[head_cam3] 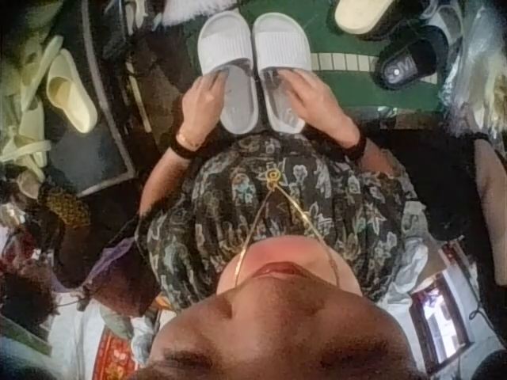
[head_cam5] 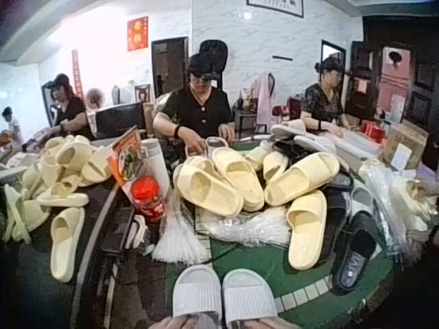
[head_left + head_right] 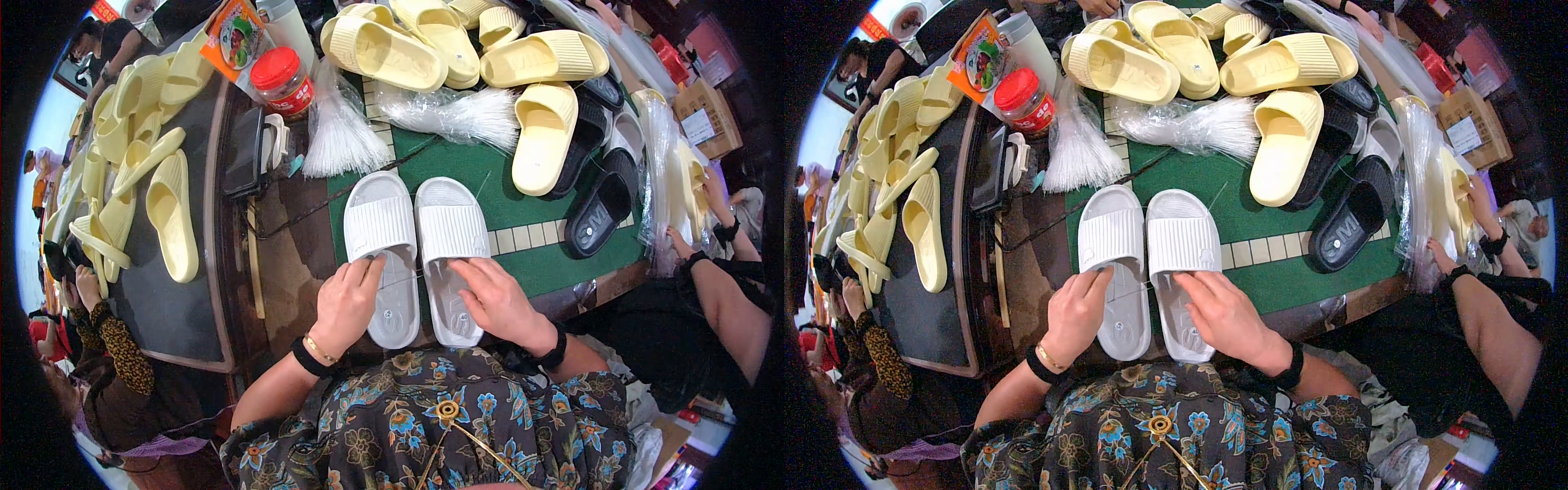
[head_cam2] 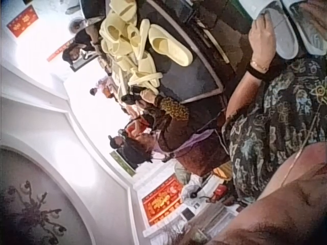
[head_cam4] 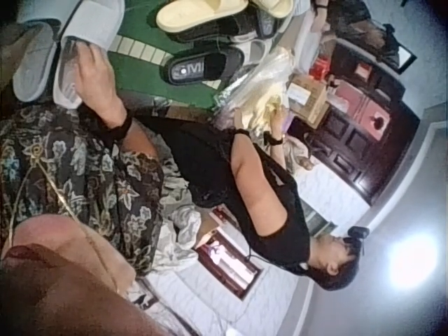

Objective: Inspecting and finishing plastic slide sandals by removing excess material and packing them.

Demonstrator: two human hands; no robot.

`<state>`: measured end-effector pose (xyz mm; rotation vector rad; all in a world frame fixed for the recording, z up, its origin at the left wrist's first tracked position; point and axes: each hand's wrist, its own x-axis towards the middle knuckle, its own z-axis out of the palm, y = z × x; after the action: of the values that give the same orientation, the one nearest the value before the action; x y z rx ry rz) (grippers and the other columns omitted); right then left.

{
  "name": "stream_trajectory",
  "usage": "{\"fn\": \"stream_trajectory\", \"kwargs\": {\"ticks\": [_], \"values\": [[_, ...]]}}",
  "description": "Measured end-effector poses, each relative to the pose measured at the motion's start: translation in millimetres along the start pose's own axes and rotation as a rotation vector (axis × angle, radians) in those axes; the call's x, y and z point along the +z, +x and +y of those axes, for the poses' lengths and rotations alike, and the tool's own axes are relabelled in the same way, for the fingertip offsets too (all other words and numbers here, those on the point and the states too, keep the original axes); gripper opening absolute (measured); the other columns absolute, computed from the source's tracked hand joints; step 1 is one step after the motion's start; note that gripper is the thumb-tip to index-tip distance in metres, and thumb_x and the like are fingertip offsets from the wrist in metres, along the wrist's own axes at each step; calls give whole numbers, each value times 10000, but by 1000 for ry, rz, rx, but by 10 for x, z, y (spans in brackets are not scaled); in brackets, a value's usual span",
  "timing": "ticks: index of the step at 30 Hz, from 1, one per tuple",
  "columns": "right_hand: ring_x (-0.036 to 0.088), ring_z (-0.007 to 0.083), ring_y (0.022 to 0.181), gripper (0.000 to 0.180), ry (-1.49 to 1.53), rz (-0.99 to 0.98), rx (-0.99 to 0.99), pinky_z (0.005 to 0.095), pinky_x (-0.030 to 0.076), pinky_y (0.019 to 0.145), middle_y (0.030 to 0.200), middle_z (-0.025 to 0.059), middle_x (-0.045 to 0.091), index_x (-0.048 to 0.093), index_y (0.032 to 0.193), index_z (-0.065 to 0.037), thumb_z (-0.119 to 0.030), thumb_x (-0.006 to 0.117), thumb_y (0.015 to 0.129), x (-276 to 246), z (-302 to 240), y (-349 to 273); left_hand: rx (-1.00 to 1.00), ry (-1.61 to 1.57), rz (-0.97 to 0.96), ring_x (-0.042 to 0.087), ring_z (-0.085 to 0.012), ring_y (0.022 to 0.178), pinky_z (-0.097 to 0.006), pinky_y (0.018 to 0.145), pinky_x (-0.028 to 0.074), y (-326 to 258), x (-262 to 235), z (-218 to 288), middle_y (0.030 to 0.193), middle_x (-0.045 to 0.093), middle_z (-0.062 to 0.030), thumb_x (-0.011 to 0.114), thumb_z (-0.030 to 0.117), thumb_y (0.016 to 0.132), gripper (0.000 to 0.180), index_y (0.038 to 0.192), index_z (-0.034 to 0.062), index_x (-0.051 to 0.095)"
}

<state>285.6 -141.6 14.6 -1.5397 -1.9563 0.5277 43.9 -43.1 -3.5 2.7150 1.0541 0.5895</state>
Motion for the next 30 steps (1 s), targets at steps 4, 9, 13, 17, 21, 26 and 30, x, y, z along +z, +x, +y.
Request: {"fn": "stream_trajectory", "kwargs": {"ticks": [4, 9, 13, 17, 21, 26, 30], "values": [[594, 353, 977, 472, -59, 15, 0, 420, 506, 835, 1121, 188, 586, 539, 1239, 16, -19, 648, 781, 31, -16, 15, 29, -99, 36, 629, -257, 775, -358, 665, 526, 14, -55, -17, 903, 633, -100, 617, -30, 718, 357, 1070, 20, 649], [626, 335, 869, 340, 35, 89, -42, 416, 523, 775, 1031, 156, 632, 629, 1111, 1, 2, 650, 772, -51, 26, 27, -52, -243, 223, 645, -301, 801, -387, 713, 524, 133, -204, -121, 895, 655, -135, 636, -62, 742, 294, 1022, 23, 670], [642, 294, 764, 219, 57, 224, 56, 369, 522, 677, 917, 139, 649, 658, 1016, -7, 6, 637, 798, -198, 193, 133, -260, -260, 110, 629, -337, 786, -399, 686, 508, 411, -335, -270, 852, 627, -143, 633, 19, 812, 168, 977, 18, 662], [647, 253, 758, 194, 106, 307, 269, 329, 507, 643, 893, 134, 650, 655, 1035, -13, -24, 618, 845, -268, 400, 289, -209, -209, -23, 631, -342, 717, -420, 643, 509, 509, -459, -220, 800, 634, -142, 657, 96, 825, 119, 931, 44, 671], [644, 221, 742, 235, 138, 284, 361, 323, 507, 649, 891, 126, 666, 643, 1100, -20, -81, 618, 874, -295, 568, 379, -50, -335, -258, 655, -306, 663, -376, 622, 524, 341, -495, -58, 762, 667, -157, 688, 127, 817, 183, 984, 51, 697], [657, 197, 736, 353, 186, 129, 535, 329, 520, 706, 873, 133, 698, 631, 1166, -23, -233, 642, 883, -270, 763, 524, -74, -320, -371, 650, -355, 874, -427, 763, 533, 162, -301, 44, 993, 669, -187, 672, 109, 817, 339, 1140, 15, 627], [674, 217, 804, 362, 231, 56, 508, 330, 525, 755, 910, 144, 705, 644, 1148, 6, -235, 636, 878, -179, 868, 714, -43, -338, -256, 569, -382, 1108, -428, 954, 472, 108, -154, 65, 1199, 603, -211, 663, 82, 808, 454, 1229, -47, 554]]}}
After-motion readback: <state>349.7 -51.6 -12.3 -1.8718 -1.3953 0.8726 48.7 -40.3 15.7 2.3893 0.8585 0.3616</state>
